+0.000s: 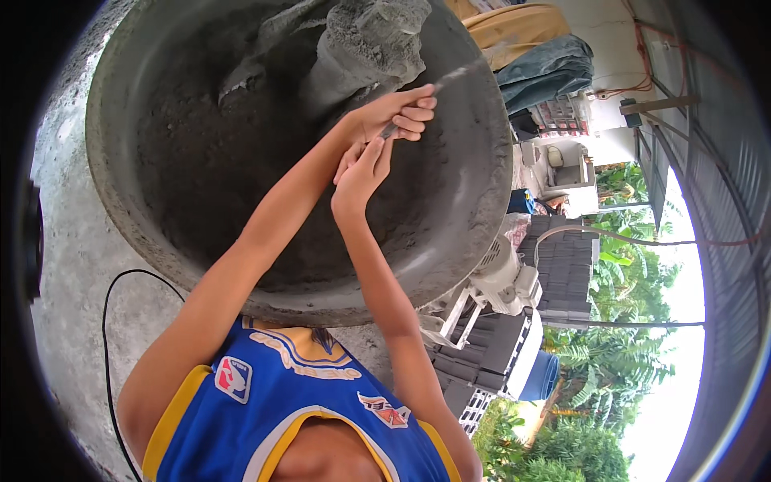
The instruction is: The person scrapes dried cement residue from the inner rim and center post of a cement mixer using a flat metal tool and their hands.
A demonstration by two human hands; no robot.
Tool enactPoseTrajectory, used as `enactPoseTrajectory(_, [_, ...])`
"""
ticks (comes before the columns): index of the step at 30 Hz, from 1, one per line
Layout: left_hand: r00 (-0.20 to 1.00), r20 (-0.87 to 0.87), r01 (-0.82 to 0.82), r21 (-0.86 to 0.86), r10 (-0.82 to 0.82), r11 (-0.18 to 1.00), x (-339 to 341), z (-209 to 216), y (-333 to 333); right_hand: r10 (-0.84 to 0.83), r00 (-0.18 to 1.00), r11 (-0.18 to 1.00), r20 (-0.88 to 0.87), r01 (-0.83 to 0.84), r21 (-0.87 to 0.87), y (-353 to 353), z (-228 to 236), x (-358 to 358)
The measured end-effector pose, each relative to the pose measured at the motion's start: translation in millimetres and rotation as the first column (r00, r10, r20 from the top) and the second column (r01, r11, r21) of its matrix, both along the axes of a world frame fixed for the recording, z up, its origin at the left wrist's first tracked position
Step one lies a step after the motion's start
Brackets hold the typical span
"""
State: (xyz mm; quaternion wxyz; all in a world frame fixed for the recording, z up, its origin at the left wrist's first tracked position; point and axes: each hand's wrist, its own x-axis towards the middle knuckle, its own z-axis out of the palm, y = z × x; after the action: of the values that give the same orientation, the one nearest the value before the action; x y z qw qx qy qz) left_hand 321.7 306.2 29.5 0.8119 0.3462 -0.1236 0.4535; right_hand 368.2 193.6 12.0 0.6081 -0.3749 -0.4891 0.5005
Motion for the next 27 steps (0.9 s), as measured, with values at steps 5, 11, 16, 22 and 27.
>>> enactPoseTrajectory(5, [0.867,-0.260,-0.497,-0.528,0.426,0.688,-2,-105,21,0.357,0.896,0.682,-0.265,-0.444,-0.582,38,-25,24])
enactPoseTrajectory(11, [0.918,0.243,-0.057,-0.703,0.314,0.709,9,-60,48,0.368,0.925,0.899,0.092,-0.329,-0.288,35,36,49])
enactPoseTrajectory(16, [0.822,0.404,0.063,-0.766,0.402,0.640,32,2,62,-0.268,0.844,0.837,0.464,-0.034,0.546,50,59,41])
enactPoseTrajectory(22, [0.761,0.221,-0.033,-0.925,0.610,0.377,49,43,55,-0.248,0.937,0.605,0.245,-0.048,0.795,98,86,36])
enactPoseTrajectory(27, [0.781,0.245,-0.022,-0.909,0.575,0.417,50,75,35,-0.073,0.997,0.684,0.011,0.041,0.728,104,113,37])
